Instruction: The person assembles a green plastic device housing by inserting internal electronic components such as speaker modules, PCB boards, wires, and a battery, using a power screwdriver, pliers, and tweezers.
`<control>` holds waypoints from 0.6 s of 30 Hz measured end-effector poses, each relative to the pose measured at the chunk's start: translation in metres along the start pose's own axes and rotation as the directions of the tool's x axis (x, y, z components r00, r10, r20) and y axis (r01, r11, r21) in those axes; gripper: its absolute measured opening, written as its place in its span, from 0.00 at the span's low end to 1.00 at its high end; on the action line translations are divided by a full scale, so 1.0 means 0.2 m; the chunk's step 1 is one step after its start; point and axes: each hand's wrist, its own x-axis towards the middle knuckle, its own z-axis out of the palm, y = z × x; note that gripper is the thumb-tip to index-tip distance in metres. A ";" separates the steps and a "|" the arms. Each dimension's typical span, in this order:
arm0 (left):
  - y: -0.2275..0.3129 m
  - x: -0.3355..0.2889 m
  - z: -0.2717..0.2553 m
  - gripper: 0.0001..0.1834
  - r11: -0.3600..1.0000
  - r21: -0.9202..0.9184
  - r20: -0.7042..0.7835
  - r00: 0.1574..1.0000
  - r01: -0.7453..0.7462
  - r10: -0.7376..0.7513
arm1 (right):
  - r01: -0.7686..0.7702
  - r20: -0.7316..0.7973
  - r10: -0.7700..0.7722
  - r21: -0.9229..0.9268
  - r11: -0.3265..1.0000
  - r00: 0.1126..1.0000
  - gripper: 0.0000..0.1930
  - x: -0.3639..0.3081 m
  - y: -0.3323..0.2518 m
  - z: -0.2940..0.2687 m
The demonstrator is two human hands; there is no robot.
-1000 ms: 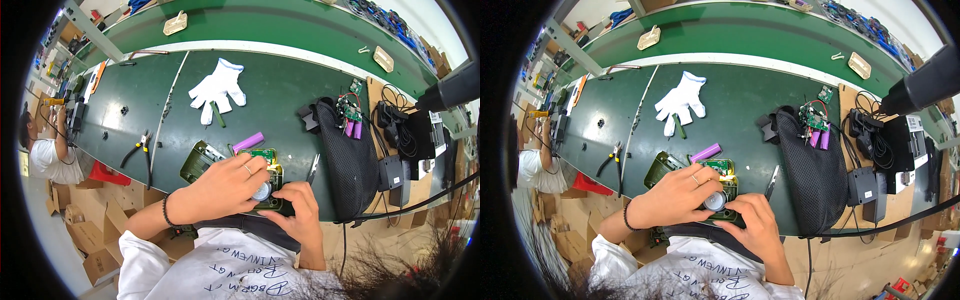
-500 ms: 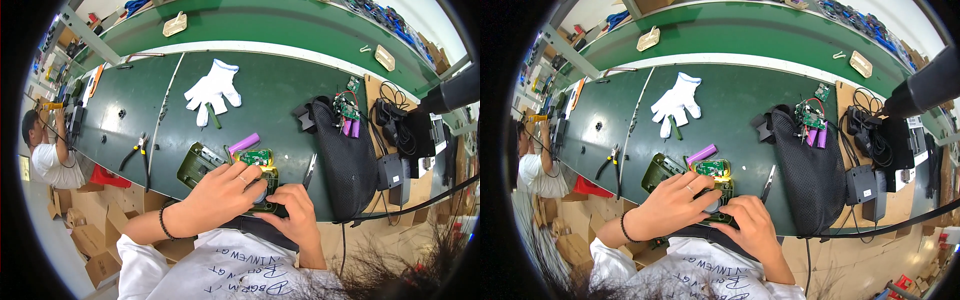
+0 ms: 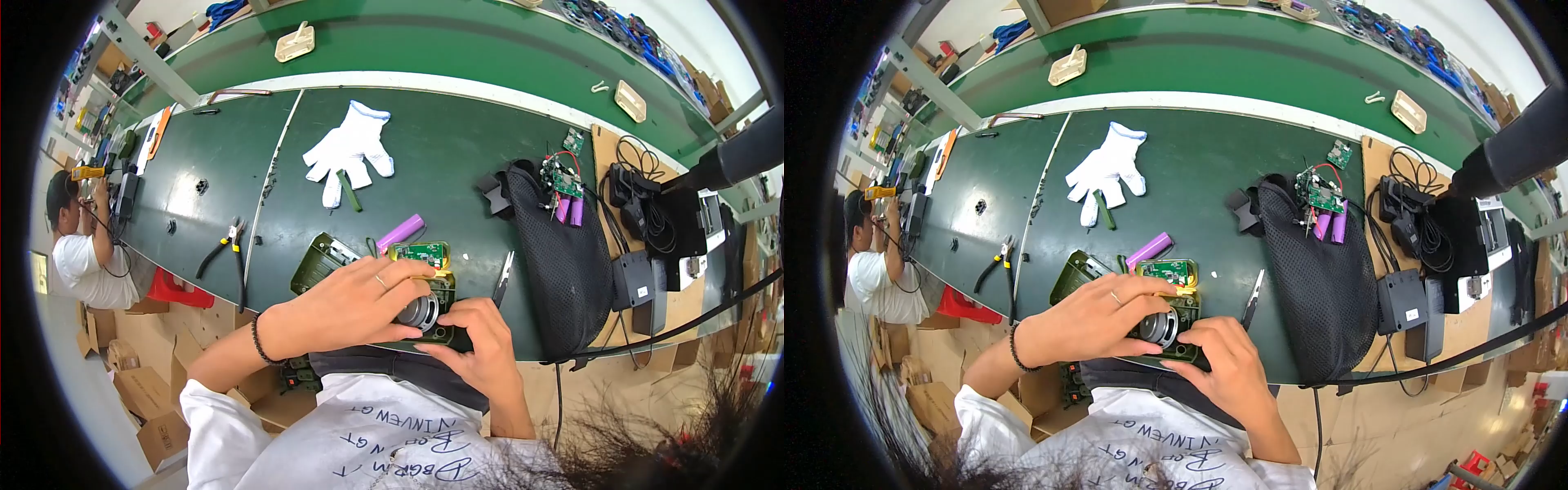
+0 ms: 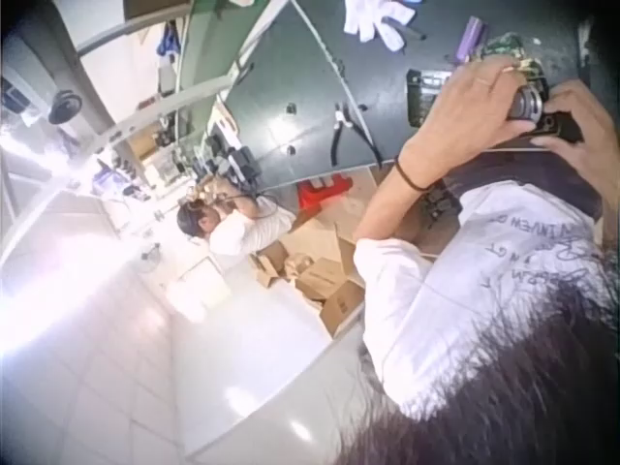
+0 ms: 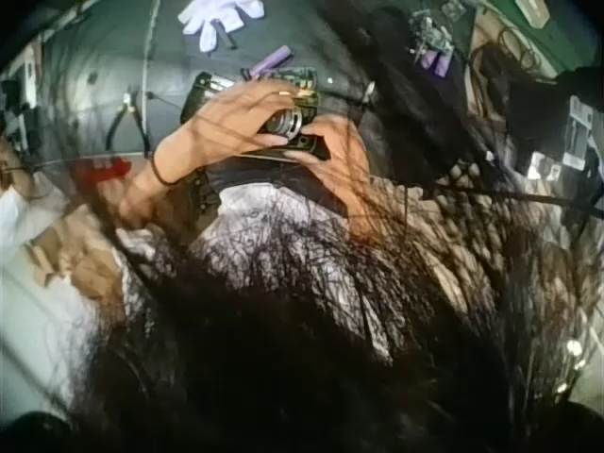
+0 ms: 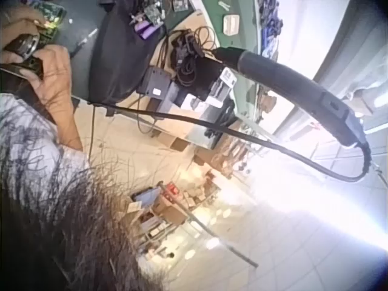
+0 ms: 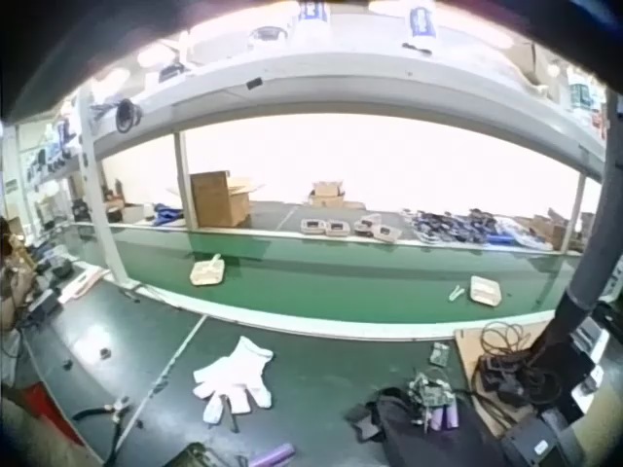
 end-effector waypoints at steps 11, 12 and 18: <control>-0.03 -0.22 0.11 0.34 0.428 -0.897 -0.182 0.795 0.106 -0.578 | 0.016 -0.017 -0.016 -0.003 1.000 1.000 0.23 -0.01 0.00 0.01; -0.03 -0.24 0.10 0.31 0.348 -0.935 -0.157 0.808 0.063 -0.568 | 0.015 -0.016 -0.015 -0.004 1.000 1.000 0.23 -0.01 0.00 0.00; 0.03 -0.24 0.00 0.23 0.314 -0.949 -0.158 0.808 0.035 -0.567 | 0.004 -0.016 -0.004 0.006 1.000 1.000 0.23 -0.01 0.00 0.00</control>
